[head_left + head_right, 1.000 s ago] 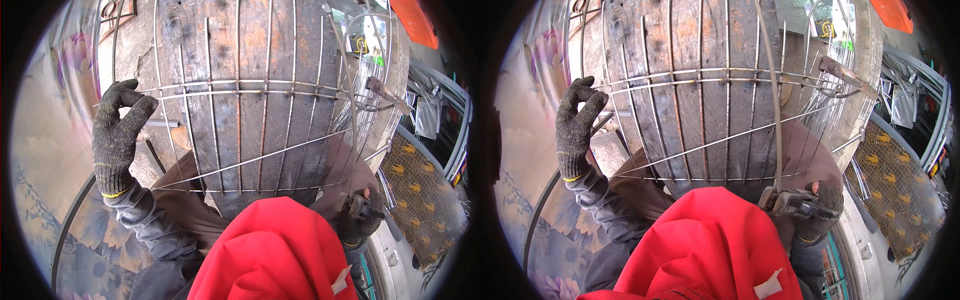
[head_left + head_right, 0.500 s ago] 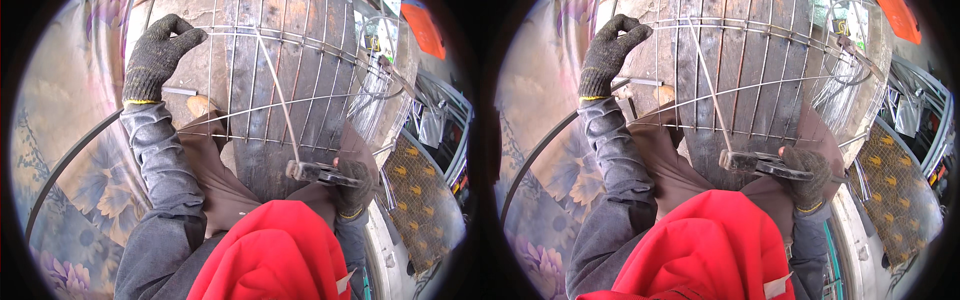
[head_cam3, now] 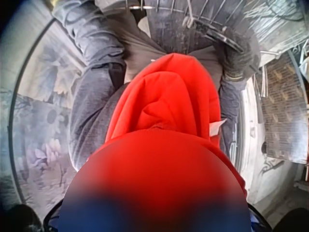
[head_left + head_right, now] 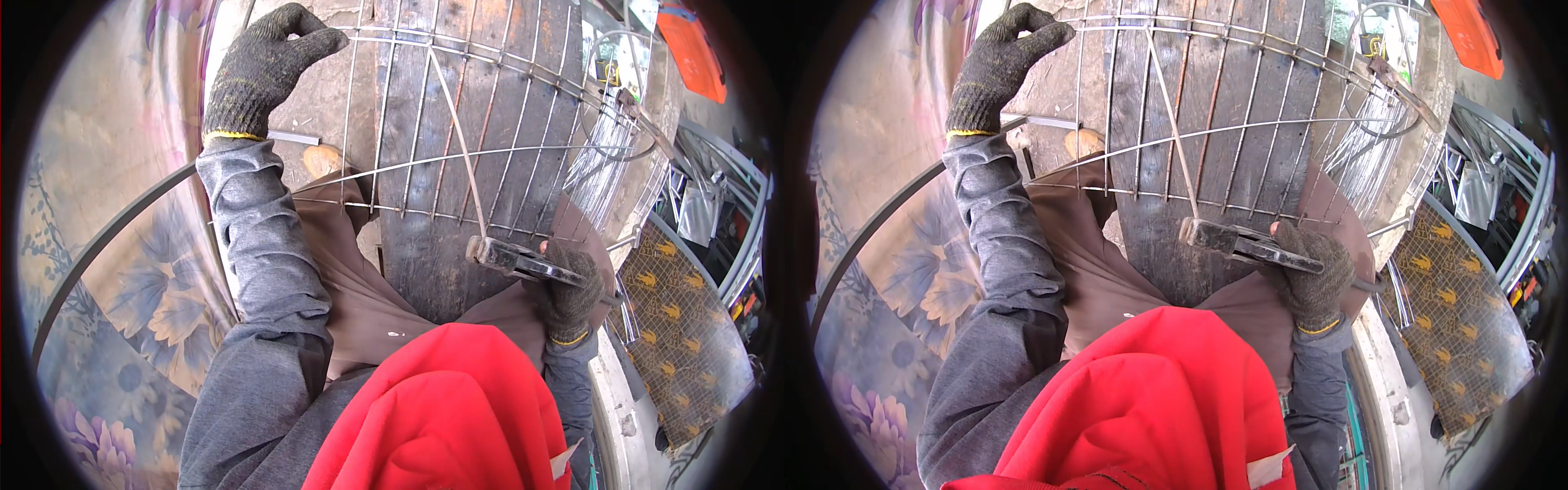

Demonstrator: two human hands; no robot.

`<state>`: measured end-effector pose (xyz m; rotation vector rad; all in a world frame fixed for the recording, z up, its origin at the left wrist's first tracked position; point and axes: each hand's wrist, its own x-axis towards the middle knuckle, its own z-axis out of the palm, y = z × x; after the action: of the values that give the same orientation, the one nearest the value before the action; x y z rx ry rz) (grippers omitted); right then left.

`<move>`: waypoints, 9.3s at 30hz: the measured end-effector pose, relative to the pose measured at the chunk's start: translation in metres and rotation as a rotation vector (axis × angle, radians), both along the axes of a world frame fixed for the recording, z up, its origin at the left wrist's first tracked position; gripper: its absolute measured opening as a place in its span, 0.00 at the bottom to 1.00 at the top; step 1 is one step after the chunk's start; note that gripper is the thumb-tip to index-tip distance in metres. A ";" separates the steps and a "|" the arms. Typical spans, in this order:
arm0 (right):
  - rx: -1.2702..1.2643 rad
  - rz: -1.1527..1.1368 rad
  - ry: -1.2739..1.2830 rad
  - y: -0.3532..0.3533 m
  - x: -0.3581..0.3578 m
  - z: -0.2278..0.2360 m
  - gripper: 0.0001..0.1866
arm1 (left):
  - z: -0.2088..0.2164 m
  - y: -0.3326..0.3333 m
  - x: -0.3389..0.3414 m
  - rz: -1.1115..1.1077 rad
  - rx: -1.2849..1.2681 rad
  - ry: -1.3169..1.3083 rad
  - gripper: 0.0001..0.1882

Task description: Welding a metal mesh grate onto a frame structure using a handheld welding torch.

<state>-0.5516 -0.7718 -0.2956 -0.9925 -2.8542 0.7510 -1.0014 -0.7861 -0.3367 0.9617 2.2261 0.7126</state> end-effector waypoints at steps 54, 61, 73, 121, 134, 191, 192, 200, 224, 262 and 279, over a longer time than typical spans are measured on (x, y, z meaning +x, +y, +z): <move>-0.020 -0.021 -0.013 0.003 -0.001 -0.001 0.37 | -0.037 -0.008 -0.035 -0.857 0.366 0.789 0.06; -0.030 -0.039 -0.012 0.003 0.001 -0.002 0.36 | -0.017 -0.002 -0.006 -0.135 0.041 0.114 0.08; -0.116 -0.129 0.010 -0.002 0.014 -0.005 0.33 | -0.062 -0.020 -0.019 0.069 0.275 -0.402 0.16; 0.029 0.012 0.009 0.005 -0.027 -0.004 0.37 | -0.007 -0.017 -0.016 0.028 0.003 0.093 0.14; -0.012 0.010 0.030 0.006 -0.025 -0.007 0.36 | -0.006 -0.014 -0.013 0.058 -0.006 0.078 0.13; -0.009 0.022 -0.020 0.006 -0.032 -0.005 0.36 | -0.009 -0.013 -0.015 -0.045 -0.055 0.274 0.15; 0.000 0.027 -0.022 0.006 -0.032 -0.006 0.36 | -0.009 -0.012 -0.015 -0.045 -0.055 0.271 0.15; 0.010 -0.017 0.022 0.005 -0.027 -0.007 0.35 | -0.012 -0.016 -0.016 -0.009 0.069 0.107 0.13; 0.024 0.089 -0.001 0.016 -0.059 -0.003 0.36 | -0.003 -0.012 -0.017 0.074 -0.005 0.026 0.12; -0.007 0.087 -0.010 0.015 -0.063 -0.014 0.36 | -0.013 -0.019 -0.023 -0.007 0.043 0.117 0.12; -0.003 0.051 -0.043 0.012 -0.056 -0.012 0.36 | -0.014 -0.022 -0.023 0.022 0.064 0.079 0.13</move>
<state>-0.6078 -0.7598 -0.3074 -0.9517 -2.9262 0.7464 -1.0247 -0.8077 -0.3506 1.0141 2.2980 0.7721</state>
